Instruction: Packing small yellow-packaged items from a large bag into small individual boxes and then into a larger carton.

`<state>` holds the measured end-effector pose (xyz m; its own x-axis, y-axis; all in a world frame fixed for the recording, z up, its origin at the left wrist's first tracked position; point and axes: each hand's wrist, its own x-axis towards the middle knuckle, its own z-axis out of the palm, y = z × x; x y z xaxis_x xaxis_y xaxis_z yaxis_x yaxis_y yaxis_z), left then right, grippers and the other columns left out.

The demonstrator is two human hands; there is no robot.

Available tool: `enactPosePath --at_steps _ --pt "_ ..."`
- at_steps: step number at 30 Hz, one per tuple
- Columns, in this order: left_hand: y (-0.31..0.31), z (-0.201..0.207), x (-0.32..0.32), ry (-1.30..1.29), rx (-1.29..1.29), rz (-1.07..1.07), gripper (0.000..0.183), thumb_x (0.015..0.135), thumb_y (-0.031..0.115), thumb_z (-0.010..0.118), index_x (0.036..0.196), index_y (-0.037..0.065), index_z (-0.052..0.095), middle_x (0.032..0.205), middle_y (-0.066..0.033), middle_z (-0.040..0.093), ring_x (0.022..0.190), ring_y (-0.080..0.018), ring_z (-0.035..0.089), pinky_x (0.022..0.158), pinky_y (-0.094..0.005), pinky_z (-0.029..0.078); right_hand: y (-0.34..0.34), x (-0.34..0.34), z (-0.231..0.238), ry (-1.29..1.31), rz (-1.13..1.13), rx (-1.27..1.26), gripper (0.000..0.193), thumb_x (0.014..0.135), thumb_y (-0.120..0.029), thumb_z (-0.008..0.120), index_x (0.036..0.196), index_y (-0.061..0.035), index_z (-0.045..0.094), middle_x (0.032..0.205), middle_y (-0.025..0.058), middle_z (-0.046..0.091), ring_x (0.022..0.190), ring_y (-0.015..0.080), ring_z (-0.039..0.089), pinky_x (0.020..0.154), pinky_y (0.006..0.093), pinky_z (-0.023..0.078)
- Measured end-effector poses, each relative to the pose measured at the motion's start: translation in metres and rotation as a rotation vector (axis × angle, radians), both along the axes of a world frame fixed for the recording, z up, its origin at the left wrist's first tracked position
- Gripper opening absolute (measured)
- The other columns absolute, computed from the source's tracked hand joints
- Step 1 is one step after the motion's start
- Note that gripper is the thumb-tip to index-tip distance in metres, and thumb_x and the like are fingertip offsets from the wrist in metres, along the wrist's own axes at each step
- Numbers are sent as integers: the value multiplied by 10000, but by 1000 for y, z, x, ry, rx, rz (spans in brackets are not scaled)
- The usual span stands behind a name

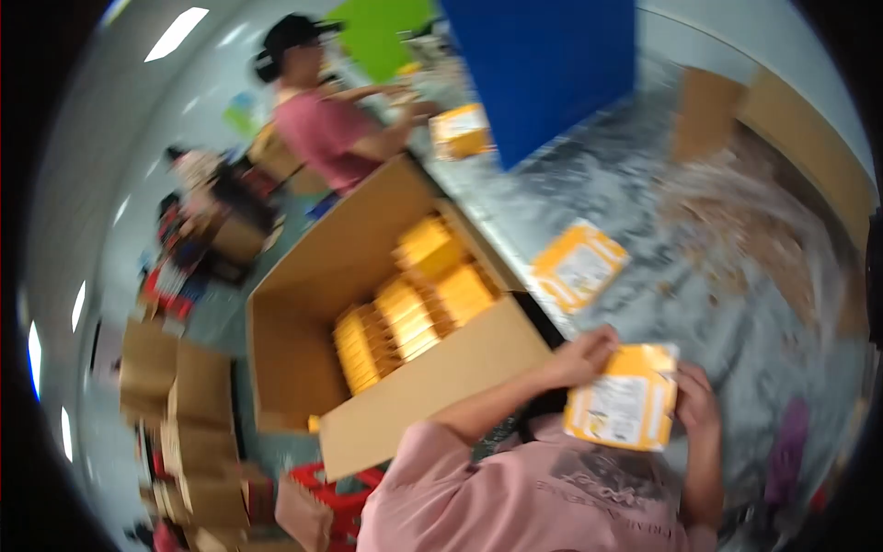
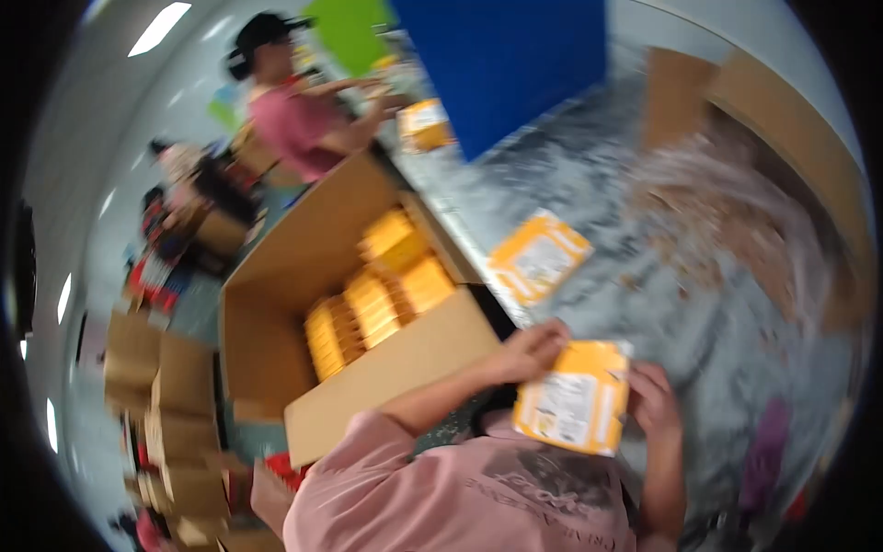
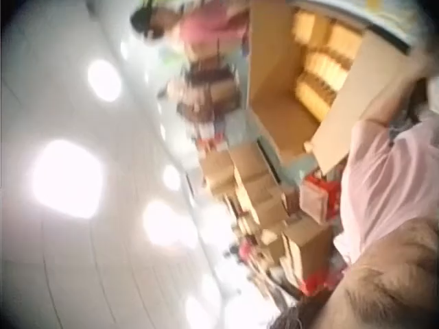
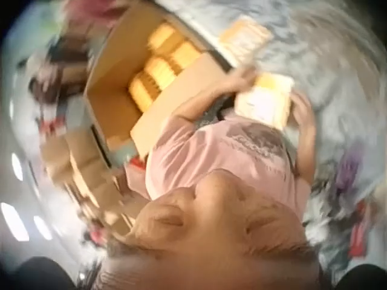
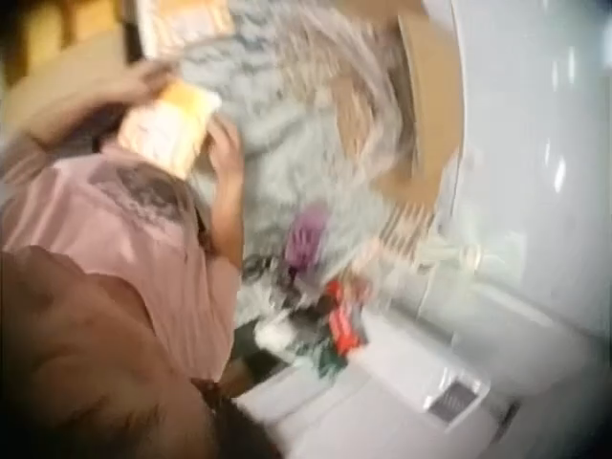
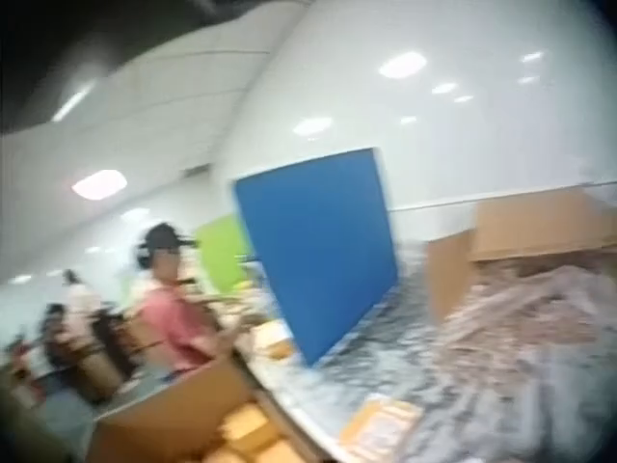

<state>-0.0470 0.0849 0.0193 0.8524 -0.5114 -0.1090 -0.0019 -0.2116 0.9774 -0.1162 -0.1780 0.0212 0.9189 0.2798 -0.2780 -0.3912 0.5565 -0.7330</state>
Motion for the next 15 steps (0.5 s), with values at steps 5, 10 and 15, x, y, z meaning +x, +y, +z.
enactPosePath --at_steps 5,10,15 --pt "-8 4 -24 144 -192 -128 191 1066 207 440 941 65 469 757 23 444 713 -57 425 600 -233 392 7 -28 3 -171 -40 -292 252 921 -98 629 1122 54 630 1067 84 699 936 134 664 827 272 522" --pt "-5 6 -39 -266 50 -28 194 1024 237 513 1031 43 510 793 -80 542 758 -220 544 762 -363 456 15 -29 -7 -263 114 -444 245 883 -33 684 1117 31 650 1040 40 708 904 98 656 801 254 525" --pt "-18 25 -58 -918 406 5 424 957 388 590 1061 -21 547 888 -191 582 923 -358 603 1003 -502 400 11 -15 -3 -320 215 -601 262 836 28 711 1094 28 667 1025 33 715 912 105 660 808 270 533"
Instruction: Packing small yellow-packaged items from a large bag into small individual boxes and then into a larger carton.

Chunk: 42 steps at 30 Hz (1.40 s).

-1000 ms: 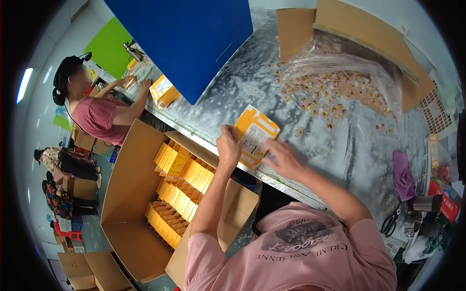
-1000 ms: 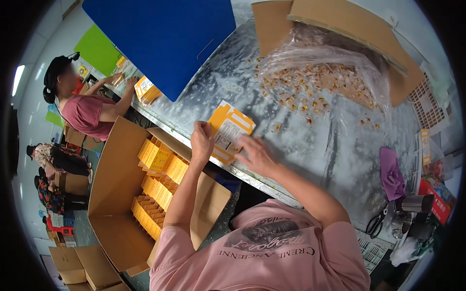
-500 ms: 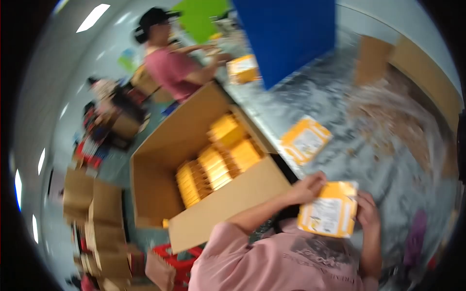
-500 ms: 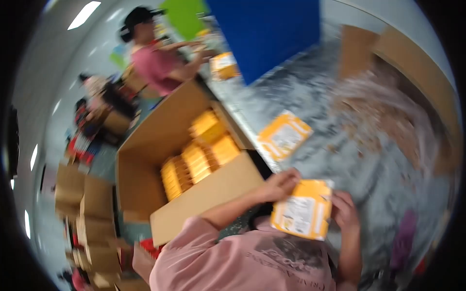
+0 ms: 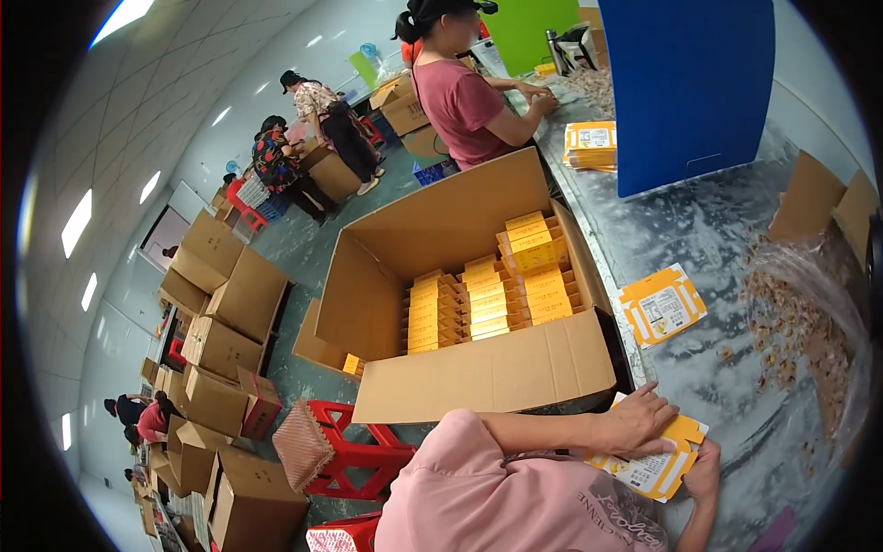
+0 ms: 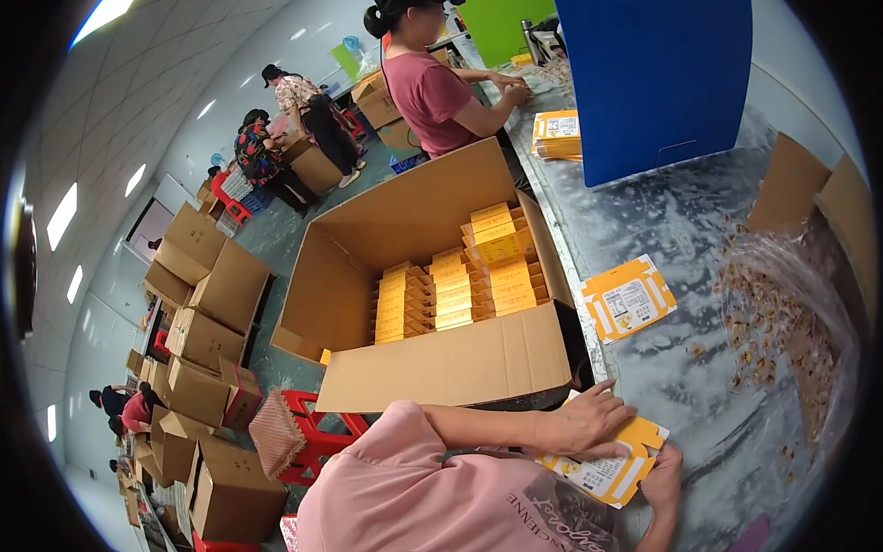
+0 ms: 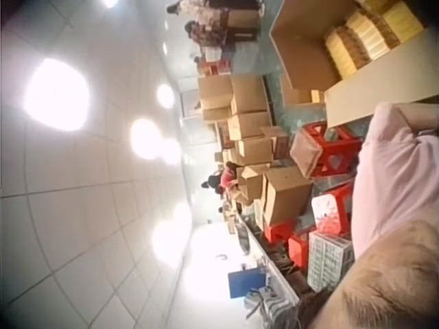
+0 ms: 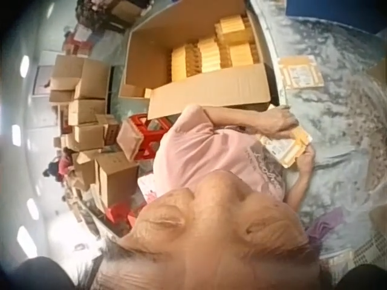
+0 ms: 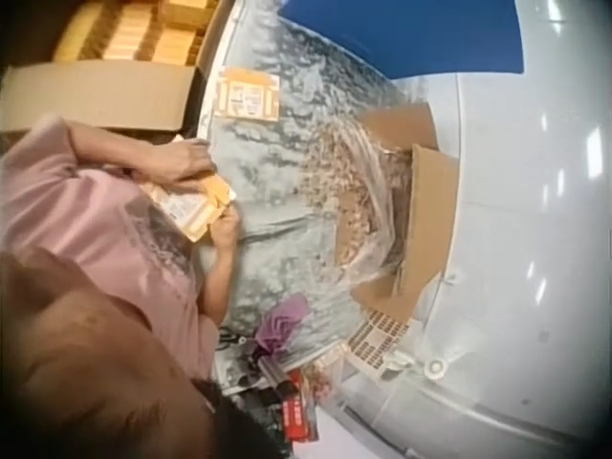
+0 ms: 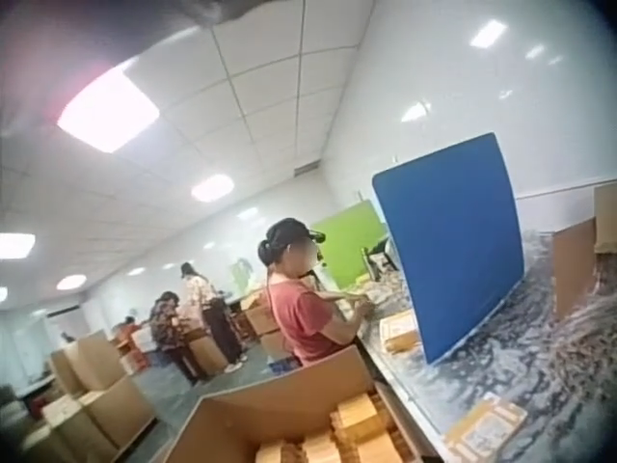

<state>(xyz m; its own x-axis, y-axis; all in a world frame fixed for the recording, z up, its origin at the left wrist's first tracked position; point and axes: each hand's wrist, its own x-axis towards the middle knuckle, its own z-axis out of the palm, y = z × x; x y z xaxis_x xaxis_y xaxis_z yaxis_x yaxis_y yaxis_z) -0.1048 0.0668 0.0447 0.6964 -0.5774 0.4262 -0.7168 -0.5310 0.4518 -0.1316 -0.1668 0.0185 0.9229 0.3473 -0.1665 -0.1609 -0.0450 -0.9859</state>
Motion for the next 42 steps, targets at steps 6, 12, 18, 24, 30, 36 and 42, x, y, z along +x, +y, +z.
enactPosePath --at_steps 6,12,18,24,30,36,42 --pt "6 14 -10 231 320 -125 437 944 417 593 959 -16 533 758 -122 576 727 -297 612 719 -390 462 -4 2 -9 -71 18 24 214 806 30 747 1009 31 681 944 41 715 852 108 661 750 283 541" --pt "11 -10 19 360 -86 230 314 983 279 559 879 -14 519 639 -268 563 624 -460 597 541 -518 463 3 -2 -41 -49 -403 106 473 1025 -239 510 1447 -35 450 1226 119 613 966 160 589 890 312 491" --pt "-17 -56 -2 640 -465 264 267 1050 249 468 1061 -15 512 743 -263 586 716 -443 620 624 -449 482 16 -14 -59 -390 -533 -220 522 1081 -234 366 1556 -42 263 1449 206 452 1196 260 537 990 356 445" --pt "-16 -42 -6 787 -447 224 406 1068 302 413 1355 15 434 946 -260 644 854 -398 657 738 -421 517 32 -14 -69 -446 -620 -301 465 1067 -218 440 1448 47 405 1324 217 572 1136 258 608 935 339 483" --pt "-11 -30 5 619 -585 118 378 1068 320 415 1289 23 488 1111 -235 606 960 -356 626 798 -411 495 41 -8 -48 -238 -602 -29 377 1067 -258 439 1132 82 588 936 160 688 789 197 671 682 325 525" --pt "-11 -34 17 577 -446 200 358 1072 296 414 916 -11 511 780 -136 597 675 -210 568 625 -378 455 35 -4 -49 -328 -568 -157 373 1069 -269 435 1082 66 596 881 118 683 742 163 648 649 317 508" --pt "-32 -16 10 850 -629 236 251 1072 273 391 1146 44 463 758 -194 593 729 -317 635 680 -403 492 27 5 -3 -369 -653 -87 286 1055 -161 443 1200 42 584 1020 162 624 889 221 623 756 341 505"
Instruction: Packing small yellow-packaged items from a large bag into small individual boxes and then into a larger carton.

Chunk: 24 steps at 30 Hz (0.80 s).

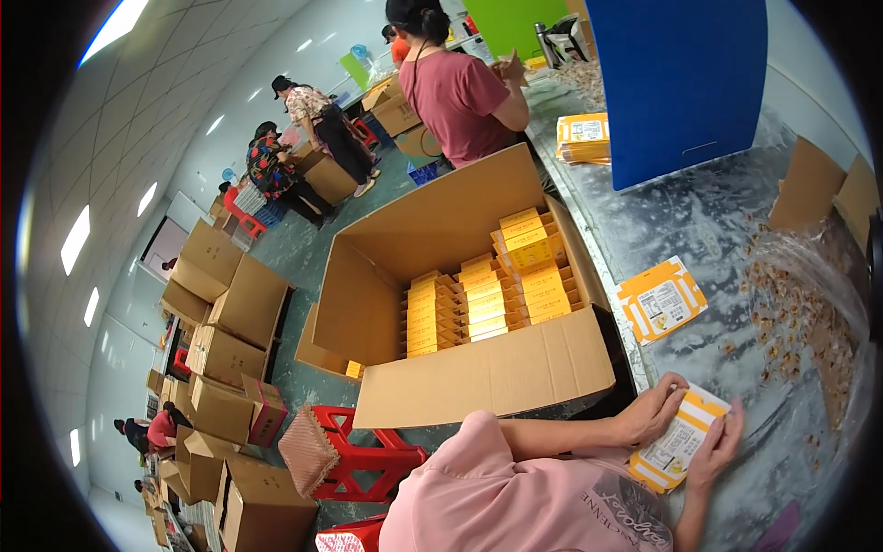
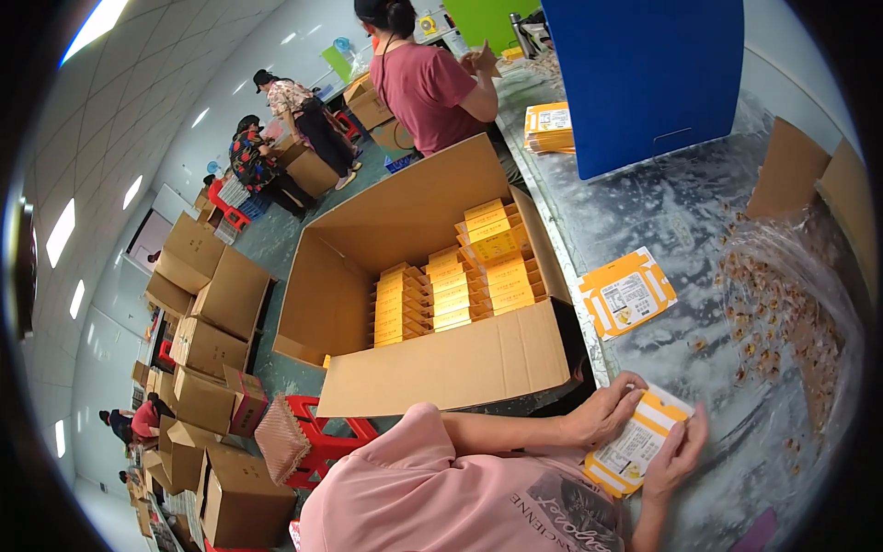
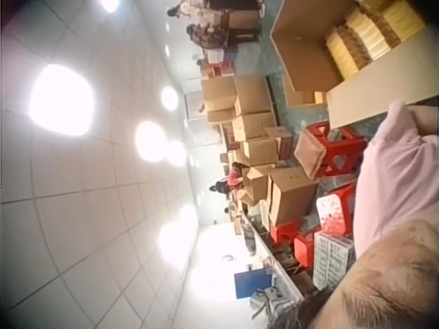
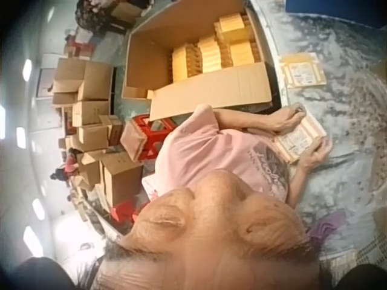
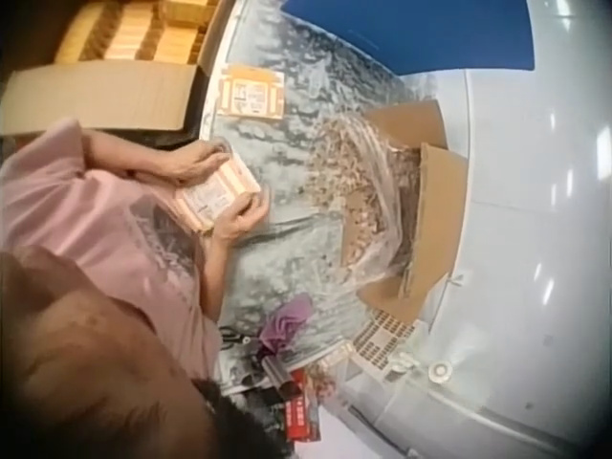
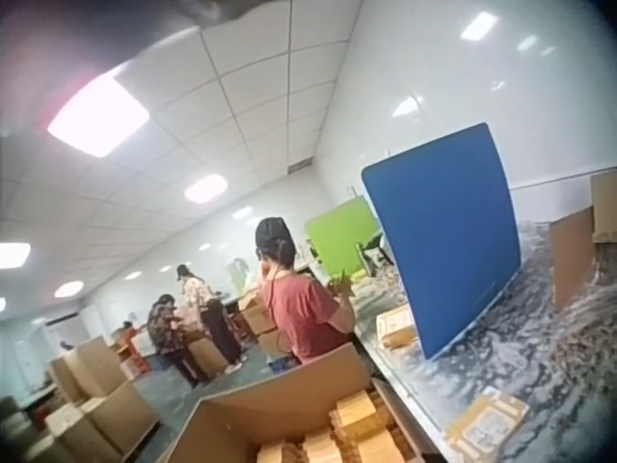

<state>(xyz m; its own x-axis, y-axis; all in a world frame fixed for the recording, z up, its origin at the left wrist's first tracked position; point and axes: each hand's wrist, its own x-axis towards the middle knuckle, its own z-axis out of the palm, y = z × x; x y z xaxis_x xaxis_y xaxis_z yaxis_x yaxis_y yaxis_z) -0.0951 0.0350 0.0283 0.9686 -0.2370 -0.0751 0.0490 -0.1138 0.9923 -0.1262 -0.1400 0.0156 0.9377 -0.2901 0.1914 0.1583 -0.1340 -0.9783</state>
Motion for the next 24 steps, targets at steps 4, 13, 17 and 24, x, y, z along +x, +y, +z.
enactPosePath --at_steps 4,13,17,24 --pt "-8 -24 -2 -157 101 -107 230 1062 242 390 1200 71 458 860 -240 623 812 -419 638 721 -451 501 -15 -16 0 -169 70 -523 208 988 -27 475 1128 34 617 984 200 584 876 377 598 759 422 489" --pt "8 -23 13 -129 265 -327 191 986 183 578 1089 24 599 950 -220 641 825 -379 661 721 -410 531 -15 -8 -17 -5 104 -550 179 886 -85 652 1034 6 610 963 186 592 824 345 603 743 409 497" --pt "7 -25 34 -223 208 -240 259 1041 214 507 1209 25 560 1001 -140 655 825 -176 610 741 -336 513 -52 23 -11 185 103 -386 496 909 -143 657 1353 -30 469 1117 172 601 951 350 627 847 395 508" --pt "31 -5 44 123 424 -98 577 1021 291 542 1455 -7 303 774 -152 636 621 -263 651 564 -384 527 -148 184 -28 50 52 -953 604 927 -317 640 1445 -86 431 1466 188 420 1353 379 378 1125 456 321"
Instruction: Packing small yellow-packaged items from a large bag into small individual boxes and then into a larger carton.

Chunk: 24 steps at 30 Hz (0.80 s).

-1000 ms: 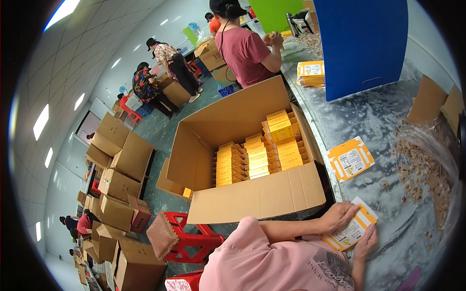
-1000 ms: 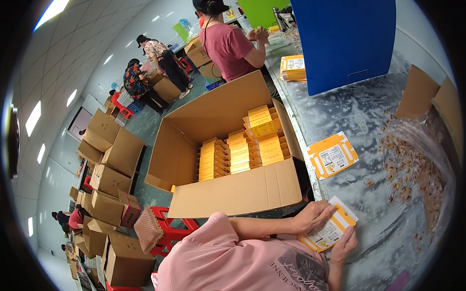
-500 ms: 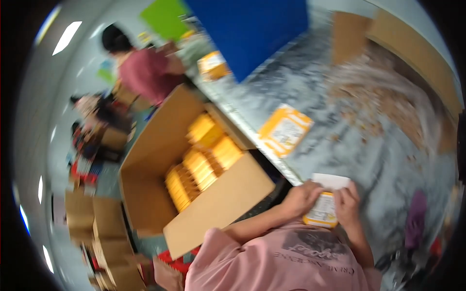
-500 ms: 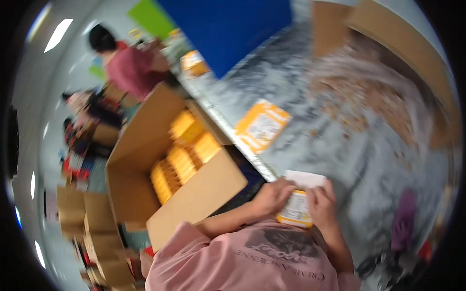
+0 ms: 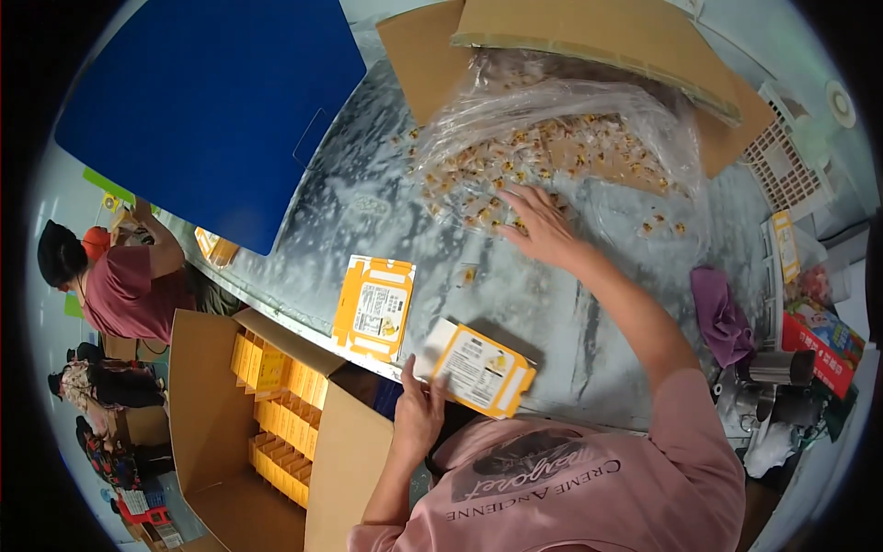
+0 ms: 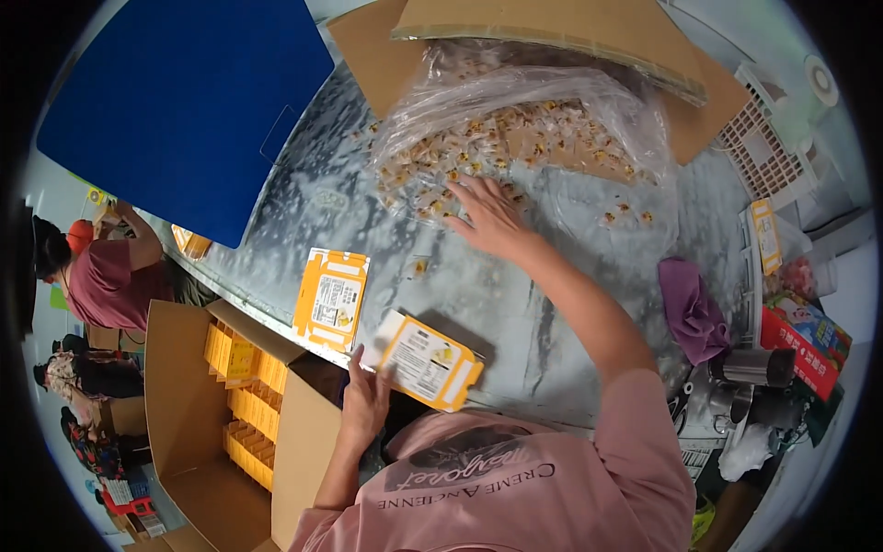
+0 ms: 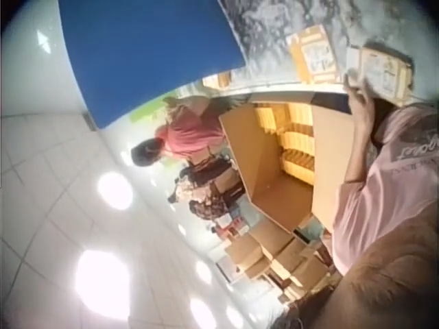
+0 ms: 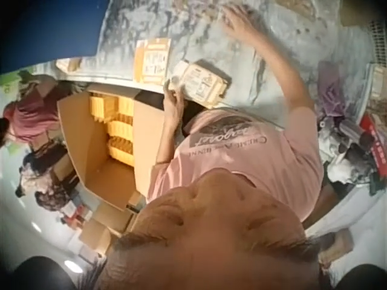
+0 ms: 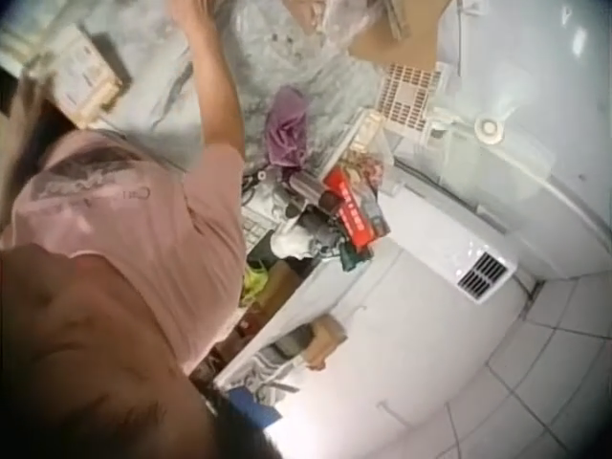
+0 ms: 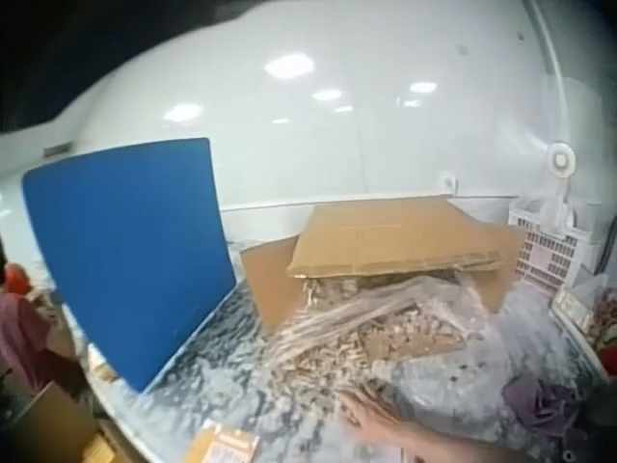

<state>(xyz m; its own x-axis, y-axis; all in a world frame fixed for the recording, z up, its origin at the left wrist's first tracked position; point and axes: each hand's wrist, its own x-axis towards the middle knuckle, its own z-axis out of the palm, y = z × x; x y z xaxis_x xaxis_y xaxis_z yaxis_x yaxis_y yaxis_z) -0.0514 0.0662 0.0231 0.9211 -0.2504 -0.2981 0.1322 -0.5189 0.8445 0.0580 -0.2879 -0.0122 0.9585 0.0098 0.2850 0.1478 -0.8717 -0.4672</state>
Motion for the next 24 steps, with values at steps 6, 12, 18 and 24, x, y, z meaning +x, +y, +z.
enactPosePath --at_steps 6,12,18,24 --pt "-24 29 19 -522 527 -698 844 815 387 747 1471 12 370 1273 -229 556 1126 -411 574 903 -492 500 33 27 -45 16 187 -261 692 915 -505 600 1492 -174 406 1604 155 245 1458 390 220 1192 543 163" --pt "-55 7 39 -635 452 -1215 1032 711 494 795 1539 112 311 1590 -227 215 1450 -455 234 1156 -551 256 25 -56 -35 34 233 -244 726 911 -468 621 1527 -194 351 1608 126 256 1486 361 192 1205 536 130" --pt "-75 2 53 -741 481 -1254 1110 663 410 848 1558 106 265 1477 -258 357 1421 -484 267 1118 -550 305 7 -145 -30 121 280 -236 758 877 -418 670 1517 -158 358 1613 124 237 1497 332 190 1209 564 118" --pt "-60 22 25 -704 395 -990 1044 650 385 852 1499 39 352 1334 -273 434 1295 -490 380 1061 -569 347 -37 -195 -17 -231 -241 341 528 981 -232 585 1449 -44 430 1496 196 433 1387 324 422 1155 413 314"
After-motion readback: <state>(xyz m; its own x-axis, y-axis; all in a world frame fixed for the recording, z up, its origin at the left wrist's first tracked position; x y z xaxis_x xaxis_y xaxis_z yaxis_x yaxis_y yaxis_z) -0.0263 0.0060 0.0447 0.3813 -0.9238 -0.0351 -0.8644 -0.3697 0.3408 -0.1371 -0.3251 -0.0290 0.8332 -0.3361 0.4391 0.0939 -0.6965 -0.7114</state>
